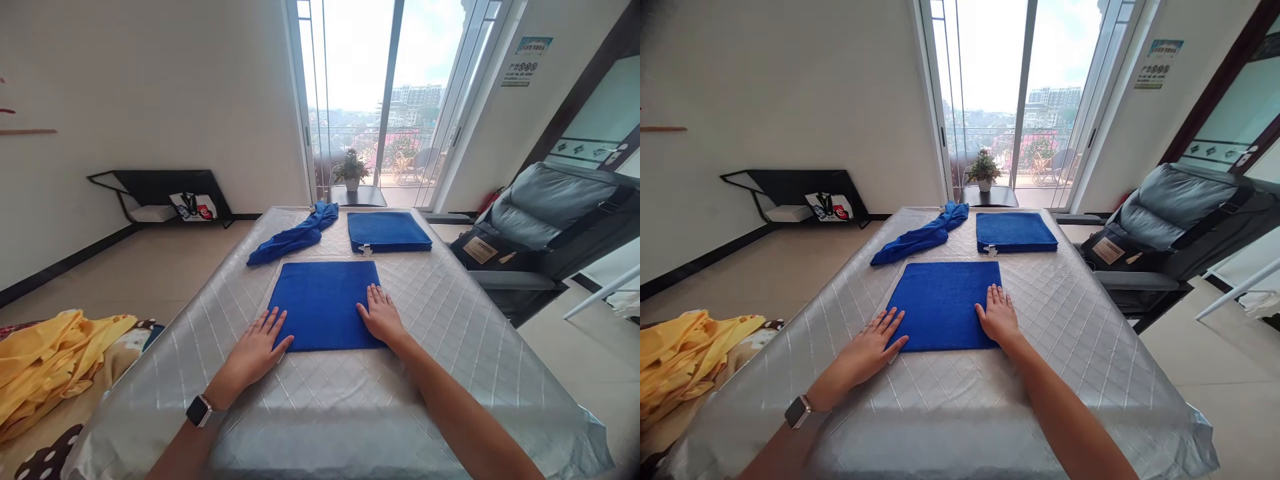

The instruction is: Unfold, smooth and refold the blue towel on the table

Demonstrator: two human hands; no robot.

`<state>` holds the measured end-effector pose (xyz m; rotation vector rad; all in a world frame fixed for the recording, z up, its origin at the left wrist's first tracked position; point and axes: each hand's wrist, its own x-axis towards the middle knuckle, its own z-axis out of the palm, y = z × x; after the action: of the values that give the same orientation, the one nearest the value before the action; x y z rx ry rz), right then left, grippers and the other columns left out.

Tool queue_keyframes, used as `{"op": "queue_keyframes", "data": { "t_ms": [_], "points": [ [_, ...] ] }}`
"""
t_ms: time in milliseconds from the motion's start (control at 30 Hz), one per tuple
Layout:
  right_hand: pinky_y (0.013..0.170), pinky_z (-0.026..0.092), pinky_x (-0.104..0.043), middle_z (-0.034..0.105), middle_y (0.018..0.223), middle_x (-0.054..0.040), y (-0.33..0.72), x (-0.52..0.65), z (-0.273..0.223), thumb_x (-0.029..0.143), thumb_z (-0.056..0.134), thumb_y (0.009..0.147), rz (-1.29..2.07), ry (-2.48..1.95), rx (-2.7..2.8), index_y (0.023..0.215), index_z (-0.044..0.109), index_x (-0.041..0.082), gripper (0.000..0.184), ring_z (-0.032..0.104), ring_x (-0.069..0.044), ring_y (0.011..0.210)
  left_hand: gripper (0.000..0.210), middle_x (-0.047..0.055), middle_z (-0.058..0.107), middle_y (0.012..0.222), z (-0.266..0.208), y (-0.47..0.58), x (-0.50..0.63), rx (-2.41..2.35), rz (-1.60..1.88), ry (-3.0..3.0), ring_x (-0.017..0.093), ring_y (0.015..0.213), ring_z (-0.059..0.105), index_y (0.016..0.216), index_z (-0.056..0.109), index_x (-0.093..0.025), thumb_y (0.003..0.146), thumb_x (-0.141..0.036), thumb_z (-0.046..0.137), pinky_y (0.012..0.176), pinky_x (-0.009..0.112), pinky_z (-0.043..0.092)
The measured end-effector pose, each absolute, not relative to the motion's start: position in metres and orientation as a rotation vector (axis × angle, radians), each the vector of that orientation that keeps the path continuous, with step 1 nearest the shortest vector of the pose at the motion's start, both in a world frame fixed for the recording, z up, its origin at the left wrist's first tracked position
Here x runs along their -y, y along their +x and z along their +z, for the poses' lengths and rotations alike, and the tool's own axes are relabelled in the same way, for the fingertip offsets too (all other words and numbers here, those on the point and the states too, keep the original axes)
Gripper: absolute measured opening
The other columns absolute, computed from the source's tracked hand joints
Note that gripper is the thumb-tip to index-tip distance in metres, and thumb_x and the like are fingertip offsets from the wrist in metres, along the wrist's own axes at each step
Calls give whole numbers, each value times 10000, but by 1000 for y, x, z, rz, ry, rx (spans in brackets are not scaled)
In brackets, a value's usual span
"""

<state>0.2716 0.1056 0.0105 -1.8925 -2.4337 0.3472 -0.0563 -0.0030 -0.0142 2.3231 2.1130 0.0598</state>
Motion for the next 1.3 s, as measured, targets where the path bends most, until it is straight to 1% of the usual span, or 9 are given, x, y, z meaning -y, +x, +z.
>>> {"op": "queue_keyframes", "data": {
  "t_ms": [100,267,433,533,767,900,1033,1200,1300],
  "points": [
    [1317,97,-435,120,1753,-120,272,-106,13,502,247,1097,371,-1882,2440,1675,184,39,743,105,-247,1629,757,167,339,1681,2,-40,-11,-2079,102,2433,362,1556,332,1615,409,-160,1047,-657,353,1237,554,347],
    [1316,112,-452,123,1749,-139,271,-108,10,482,256,1091,358,-1874,2428,1675,196,42,734,104,-257,1629,663,115,424,1654,23,46,-62,-1597,299,2768,263,1544,379,1581,464,-207,1085,-606,278,1248,458,356],
    [1318,112,-449,109,1753,-118,275,-106,6,314,310,1066,286,-1846,2512,1682,193,72,672,87,-260,1629,608,136,428,1646,8,132,-104,-1443,508,2821,240,1555,352,1581,448,-161,1118,-490,233,1274,451,314],
    [1319,96,-438,88,1756,-112,277,-105,8,288,340,1053,282,-1833,2557,1685,184,82,683,67,-261,1630,606,138,427,1644,-9,144,-106,-1457,560,2770,225,1553,355,1584,437,-126,1126,-422,174,1275,433,318],
    [1316,115,-451,127,1750,-120,273,-108,6,456,236,1097,329,-1864,2438,1673,197,39,712,119,-257,1627,734,148,350,1679,-17,96,-106,-1725,320,2602,255,1586,274,1616,385,-106,1093,-576,176,1305,465,236],
    [1318,92,-444,118,1755,-105,273,-109,7,479,223,1100,367,-1869,2430,1677,177,42,725,97,-245,1630,783,147,283,1707,-12,47,-112,-1898,185,2448,265,1603,220,1637,337,-103,1073,-625,185,1311,476,196],
    [1318,77,-433,103,1758,-98,273,-108,10,481,215,1101,387,-1894,2435,1680,166,49,724,82,-231,1632,832,176,232,1720,-13,-18,-105,-2124,131,2241,289,1607,203,1648,279,-62,1064,-636,130,1307,498,180],
    [1316,86,-429,99,1759,-100,273,-109,12,484,200,1098,372,-1913,2453,1685,168,67,721,87,-224,1631,855,227,229,1710,-20,-67,-95,-2266,187,2066,317,1597,231,1637,256,-3,1064,-622,113,1288,504,234],
    [1316,91,-432,107,1760,-102,274,-109,11,492,194,1093,359,-1905,2472,1686,166,70,728,90,-224,1631,836,247,250,1698,-22,-69,-96,-2266,194,2066,329,1586,261,1632,276,-14,1066,-615,150,1271,517,274]
  ]
}}
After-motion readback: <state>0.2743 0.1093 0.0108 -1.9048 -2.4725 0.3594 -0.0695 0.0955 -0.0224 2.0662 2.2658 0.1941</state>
